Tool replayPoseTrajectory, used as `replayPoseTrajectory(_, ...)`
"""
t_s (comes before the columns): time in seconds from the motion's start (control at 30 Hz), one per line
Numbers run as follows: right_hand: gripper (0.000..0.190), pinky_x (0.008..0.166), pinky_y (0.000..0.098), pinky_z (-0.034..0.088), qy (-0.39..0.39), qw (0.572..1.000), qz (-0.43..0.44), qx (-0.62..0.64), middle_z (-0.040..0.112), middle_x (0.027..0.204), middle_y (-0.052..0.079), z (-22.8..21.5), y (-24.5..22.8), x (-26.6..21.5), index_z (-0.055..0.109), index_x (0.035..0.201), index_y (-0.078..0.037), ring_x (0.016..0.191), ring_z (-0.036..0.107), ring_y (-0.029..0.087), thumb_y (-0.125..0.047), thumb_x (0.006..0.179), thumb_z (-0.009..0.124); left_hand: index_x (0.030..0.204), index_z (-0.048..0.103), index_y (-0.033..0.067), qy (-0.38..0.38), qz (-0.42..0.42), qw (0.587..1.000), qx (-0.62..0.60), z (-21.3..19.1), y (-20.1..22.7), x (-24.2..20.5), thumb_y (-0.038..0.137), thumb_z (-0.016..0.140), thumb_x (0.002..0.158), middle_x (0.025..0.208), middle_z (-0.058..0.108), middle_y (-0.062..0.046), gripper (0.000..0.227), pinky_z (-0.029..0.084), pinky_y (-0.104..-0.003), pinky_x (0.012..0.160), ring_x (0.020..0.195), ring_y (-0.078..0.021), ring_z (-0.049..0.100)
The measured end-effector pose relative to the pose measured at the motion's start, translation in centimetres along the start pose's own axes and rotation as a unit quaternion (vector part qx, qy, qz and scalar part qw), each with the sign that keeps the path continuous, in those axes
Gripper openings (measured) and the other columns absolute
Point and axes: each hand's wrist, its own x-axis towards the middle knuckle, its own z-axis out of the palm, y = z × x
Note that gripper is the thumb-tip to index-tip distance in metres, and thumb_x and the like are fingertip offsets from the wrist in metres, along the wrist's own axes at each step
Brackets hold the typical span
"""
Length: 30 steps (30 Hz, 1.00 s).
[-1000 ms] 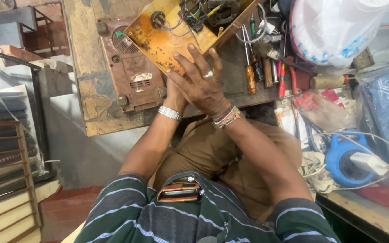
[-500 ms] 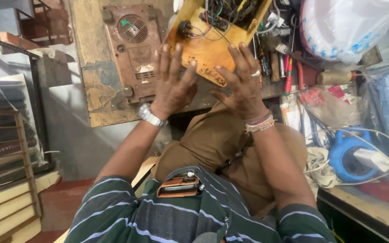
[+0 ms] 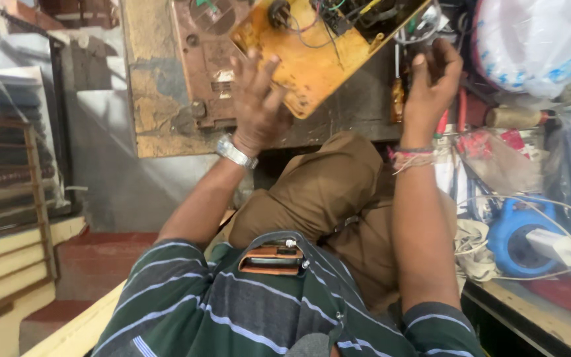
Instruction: The person works on a yellow electrical device, connecting wires and using a screwdriver to tighten components inside the open casing. They then close the casing and continue adjusting internal parts.
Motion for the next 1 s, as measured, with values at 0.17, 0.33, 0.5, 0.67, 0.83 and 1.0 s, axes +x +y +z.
replayPoseTrajectory(0.17, 0.049, 0.095, 0.0369, 0.052, -0.015, 0.964, 0.162, 0.21, 0.06, 0.13, 0.01, 1.2, 3.0, 2.4, 0.051, 0.145, -0.002, 0.116, 0.059, 0.023, -0.029, 0.108, 0.068, 0.146, 0.037, 0.0117, -0.01, -0.064, 0.998, -0.021, -3.1, -4.1, -2.3, 0.041, 0.088, 0.097, 0.167, 0.028, -0.016, 0.077, 0.008, -0.056, 0.133, 0.159, -0.0368, 0.021)
replayPoseTrajectory(0.33, 0.069, 0.121, 0.0408, 0.043, -0.131, 0.944, 0.15, 0.262, 0.054, 0.155, 0.007, 2.4, 2.6, 2.9, 0.042, 0.155, -0.011, 0.144, 0.053, 0.024, -0.056, 0.106, 0.06, 0.156, 0.031, 0.0156, -0.033, -0.102, 0.994, -0.002, -3.2, -5.8, -2.6, 0.038, 0.084, 0.102, 0.171, 0.026, -0.015, 0.079, 0.013, -0.054, 0.137, 0.162, -0.0348, 0.024)
replayPoseTrajectory(0.5, 0.083, 0.119, 0.0415, 0.04, -0.189, 0.946, 0.181, 0.191, 0.051, 0.155, 0.005, 2.5, 2.9, 2.4, 0.041, 0.158, -0.012, 0.14, 0.049, 0.021, -0.068, 0.1, 0.059, 0.157, 0.03, 0.0134, -0.023, -0.116, 0.993, -0.003, -2.2, -7.7, -2.4, 0.05, 0.088, 0.098, 0.169, 0.024, -0.015, 0.091, 0.02, -0.052, 0.133, 0.158, -0.036, 0.025)
replayPoseTrajectory(0.67, 0.078, 0.115, 0.0377, 0.041, -0.216, 0.931, 0.172, 0.238, 0.053, 0.151, 0.001, 3.3, 4.3, 2.4, 0.046, 0.158, -0.012, 0.132, 0.049, 0.018, -0.065, 0.103, 0.062, 0.158, 0.031, 0.0175, -0.016, -0.168, 0.985, -0.042, -1.7, -8.6, -2.8, 0.038, 0.093, 0.096, 0.171, 0.027, -0.01, 0.091, 0.029, -0.046, 0.135, 0.16, -0.0336, 0.029)
replayPoseTrajectory(0.83, 0.071, 0.095, 0.0312, 0.05, -0.219, 0.924, 0.217, 0.226, 0.055, 0.138, -0.007, 3.6, 4.6, 1.9, 0.045, 0.15, -0.022, 0.114, 0.053, 0.01, -0.063, 0.096, 0.064, 0.158, 0.032, 0.0139, -0.031, -0.175, 0.983, -0.046, -2.1, -8.9, -3.0, 0.033, 0.099, 0.09, 0.171, 0.026, -0.011, 0.098, 0.029, -0.047, 0.133, 0.159, -0.034, 0.027)
replayPoseTrajectory(1.0, 0.055, 0.079, 0.026, 0.045, -0.171, 0.927, 0.217, 0.252, 0.053, 0.104, -0.006, 3.3, 3.1, 2.4, 0.058, 0.137, -0.012, 0.088, 0.047, 0.009, -0.057, 0.107, 0.067, 0.158, 0.033, 0.0132, -0.03, -0.164, 0.984, -0.068, -2.6, -8.1, -1.8, 0.029, 0.098, 0.091, 0.171, 0.028, -0.011, 0.094, 0.034, -0.043, 0.132, 0.159, -0.0318, 0.034)
